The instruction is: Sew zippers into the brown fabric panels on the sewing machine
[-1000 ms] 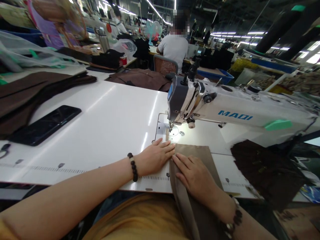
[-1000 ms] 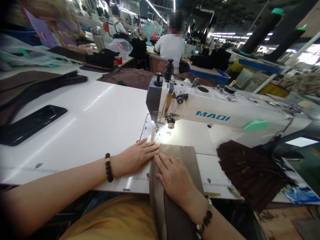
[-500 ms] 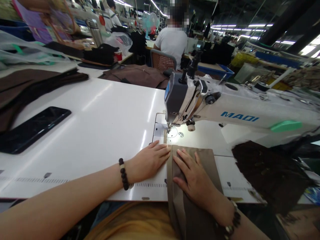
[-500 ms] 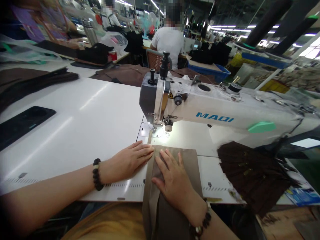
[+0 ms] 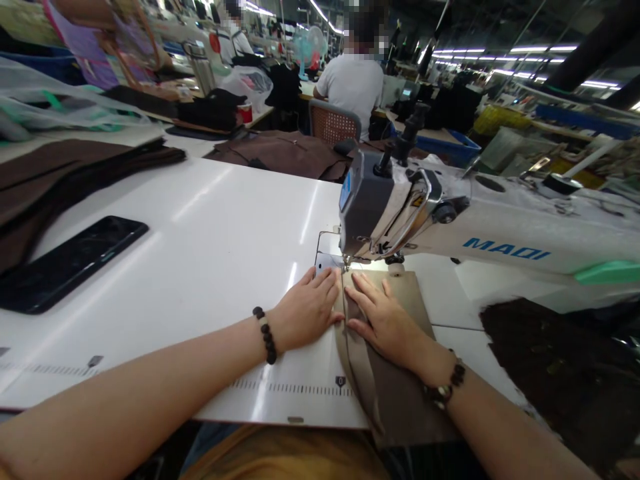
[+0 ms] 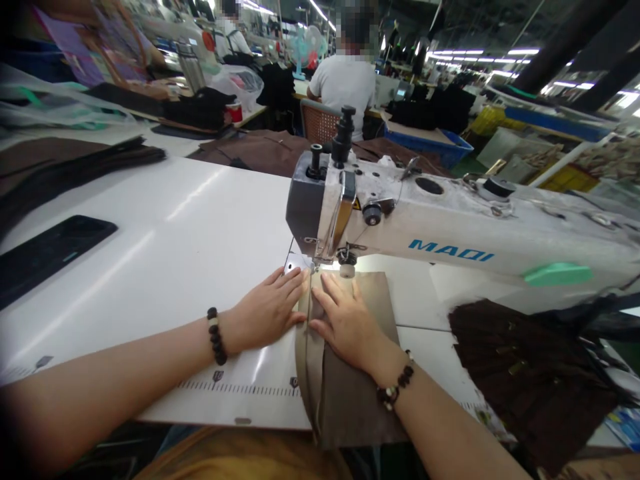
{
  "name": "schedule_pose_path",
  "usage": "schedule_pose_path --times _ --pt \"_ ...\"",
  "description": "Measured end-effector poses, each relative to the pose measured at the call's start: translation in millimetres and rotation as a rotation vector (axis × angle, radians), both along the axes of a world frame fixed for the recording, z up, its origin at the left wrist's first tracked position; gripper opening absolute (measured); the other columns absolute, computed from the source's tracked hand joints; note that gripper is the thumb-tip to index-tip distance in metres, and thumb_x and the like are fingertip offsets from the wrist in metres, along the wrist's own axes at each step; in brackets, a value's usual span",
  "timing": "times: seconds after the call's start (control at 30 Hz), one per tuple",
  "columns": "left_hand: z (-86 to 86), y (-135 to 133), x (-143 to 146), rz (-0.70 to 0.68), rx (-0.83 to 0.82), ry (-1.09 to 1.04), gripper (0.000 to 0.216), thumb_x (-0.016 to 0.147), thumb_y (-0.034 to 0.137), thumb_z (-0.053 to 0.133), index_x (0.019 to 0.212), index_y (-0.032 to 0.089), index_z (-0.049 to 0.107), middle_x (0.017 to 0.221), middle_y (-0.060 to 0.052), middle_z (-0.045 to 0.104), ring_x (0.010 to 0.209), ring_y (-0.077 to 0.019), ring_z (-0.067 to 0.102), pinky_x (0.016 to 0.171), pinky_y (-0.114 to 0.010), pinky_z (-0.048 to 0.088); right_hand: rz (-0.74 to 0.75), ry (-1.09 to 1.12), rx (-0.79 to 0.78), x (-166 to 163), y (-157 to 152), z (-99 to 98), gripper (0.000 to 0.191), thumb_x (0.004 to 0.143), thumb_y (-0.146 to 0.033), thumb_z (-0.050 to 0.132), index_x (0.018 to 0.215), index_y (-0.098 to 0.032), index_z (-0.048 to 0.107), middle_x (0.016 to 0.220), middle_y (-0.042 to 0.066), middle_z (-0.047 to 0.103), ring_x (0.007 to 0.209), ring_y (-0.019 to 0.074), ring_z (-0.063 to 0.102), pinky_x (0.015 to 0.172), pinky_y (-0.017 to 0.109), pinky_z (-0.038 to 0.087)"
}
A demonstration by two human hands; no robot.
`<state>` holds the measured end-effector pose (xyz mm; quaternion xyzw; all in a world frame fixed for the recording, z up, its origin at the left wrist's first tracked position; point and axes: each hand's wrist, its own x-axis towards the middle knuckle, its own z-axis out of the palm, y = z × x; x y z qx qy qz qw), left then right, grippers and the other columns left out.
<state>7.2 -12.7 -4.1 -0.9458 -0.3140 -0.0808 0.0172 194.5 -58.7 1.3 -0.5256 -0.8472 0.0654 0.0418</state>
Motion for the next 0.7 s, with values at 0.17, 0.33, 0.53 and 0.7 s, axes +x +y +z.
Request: schedule_pose_path --times 0.17,0.33,0.53,0.7 --pt "5.7 21.1 0.7 -0.009 -0.039 0.023 0.051 0.088 0.039 0.046 0.124 0.003 0.041 0.133 -0.018 0.041 0.125 -0.0295 0.034 0.103 -0.045 0.026 -0.007 0.019 0.039 1.6 16.6 -0.9 0.049 0.089 -0.033 0.037 0.135 -0.014 0.033 0.143 0.013 0.023 0.133 0.024 0.019 0.104 0.052 0.023" --pt "23.4 -18.2 -3.6 -0.188 -0.115 -0.085 0.027 0.087 0.03 0.05 0.101 0.008 0.055 0.107 -0.012 0.056 0.1 -0.024 0.051 0.089 -0.038 0.04 0.002 0.068 0.06 4.6 16.5 -2.7 0.046 0.091 -0.033 0.033 0.133 -0.016 0.035 0.143 0.012 0.025 0.132 0.0236 0.021 0.104 0.05 0.023" --pt "33.6 -81.5 -14.1 -0.425 -0.335 -0.196 0.028 0.092 0.018 0.036 0.114 0.011 0.05 0.113 -0.009 0.054 0.089 -0.0174 0.052 0.08 -0.027 0.046 0.027 0.091 0.048 6.6 15.6 -4.8 0.045 0.092 -0.033 0.03 0.135 -0.019 0.033 0.143 0.01 0.025 0.132 0.0214 0.02 0.105 0.05 0.021" --pt "12.9 -96.0 -18.9 -0.412 -0.261 -0.204 0.03 0.093 0.02 0.033 0.115 0.009 0.051 0.118 -0.007 0.055 0.103 -0.0183 0.05 0.094 -0.027 0.039 0.039 0.066 0.037 7.1 20.8 -4.3 0.045 0.092 -0.034 0.031 0.135 -0.02 0.033 0.144 0.012 0.022 0.133 0.023 0.017 0.104 0.052 0.02"
